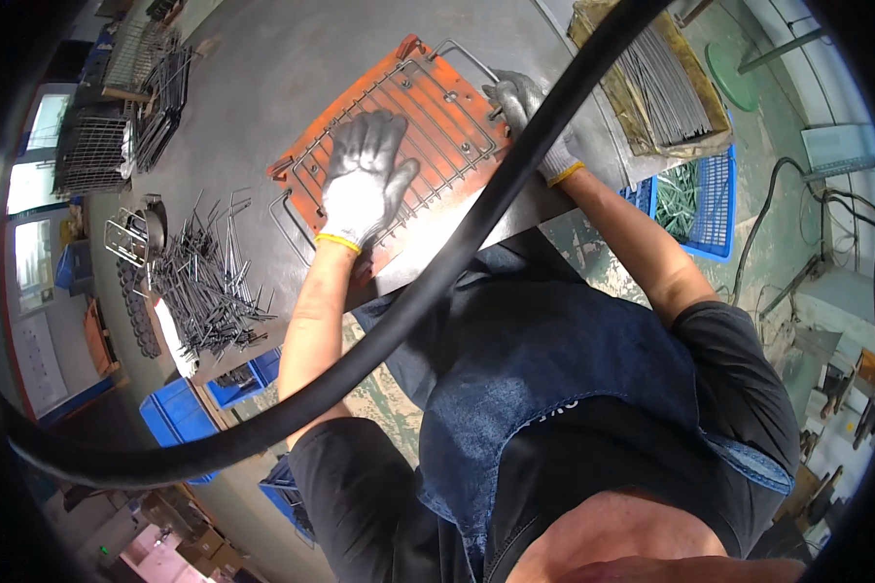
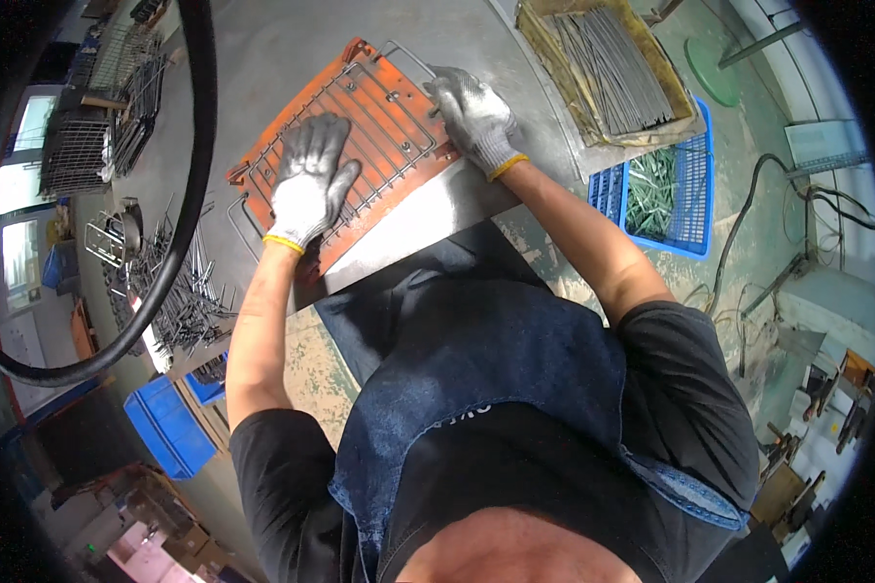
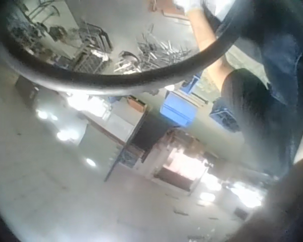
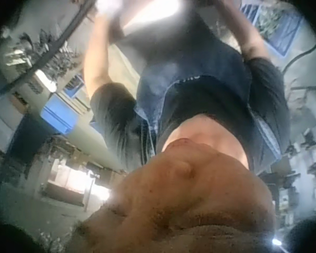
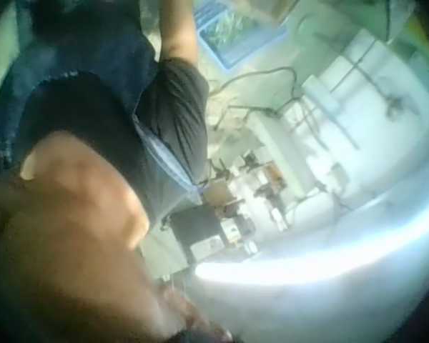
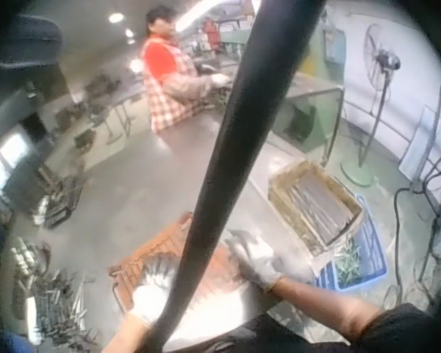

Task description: The person places metal rods into the slots of a jig by hand, sets the completed assembly aside, and arranges bent wire components on the worktable.

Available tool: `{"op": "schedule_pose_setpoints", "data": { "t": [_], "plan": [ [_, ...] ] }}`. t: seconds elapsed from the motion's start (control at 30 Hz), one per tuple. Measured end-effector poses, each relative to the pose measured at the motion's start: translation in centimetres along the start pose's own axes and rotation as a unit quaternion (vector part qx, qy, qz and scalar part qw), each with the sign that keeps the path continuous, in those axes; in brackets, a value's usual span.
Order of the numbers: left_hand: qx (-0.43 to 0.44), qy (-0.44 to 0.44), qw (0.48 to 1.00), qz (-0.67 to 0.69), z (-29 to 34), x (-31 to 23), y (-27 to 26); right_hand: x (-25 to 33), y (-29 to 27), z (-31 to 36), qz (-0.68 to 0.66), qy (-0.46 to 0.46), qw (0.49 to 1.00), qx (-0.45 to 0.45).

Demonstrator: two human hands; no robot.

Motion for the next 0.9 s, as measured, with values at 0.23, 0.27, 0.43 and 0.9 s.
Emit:
{"op": "schedule_pose_setpoints", "data": {
  "t": [0.23,0.27,0.43,0.9],
  "plan": [
    [0.093,0.006,0.996,-0.005,3.9,1.8,-1.2,-1.5,-0.1,-0.1,0.248,-0.134,0.954,-0.102],
    [0.11,0.006,0.994,-0.017,4.3,1.8,-1.5,-1.1,-0.2,-0.1,0.206,-0.106,0.971,-0.061],
    [0.085,-0.006,0.996,-0.014,3.9,1.7,-2.4,-1.4,0.0,0.4,0.433,-0.278,0.843,-0.158],
    [0.103,-0.028,0.994,-0.038,6.3,2.7,0.1,-2.3,0.3,-1.1,0.301,-0.175,0.936,-0.055]
  ]
}}
Point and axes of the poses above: each hand's wrist, its own z-axis away from the middle knuckle, its own y-axis out of the palm, x = y × z, the point moved 6 cm from there along -z, towards the middle knuckle, and after that the axes turned 12 degrees about x, right-handed, at the moved point
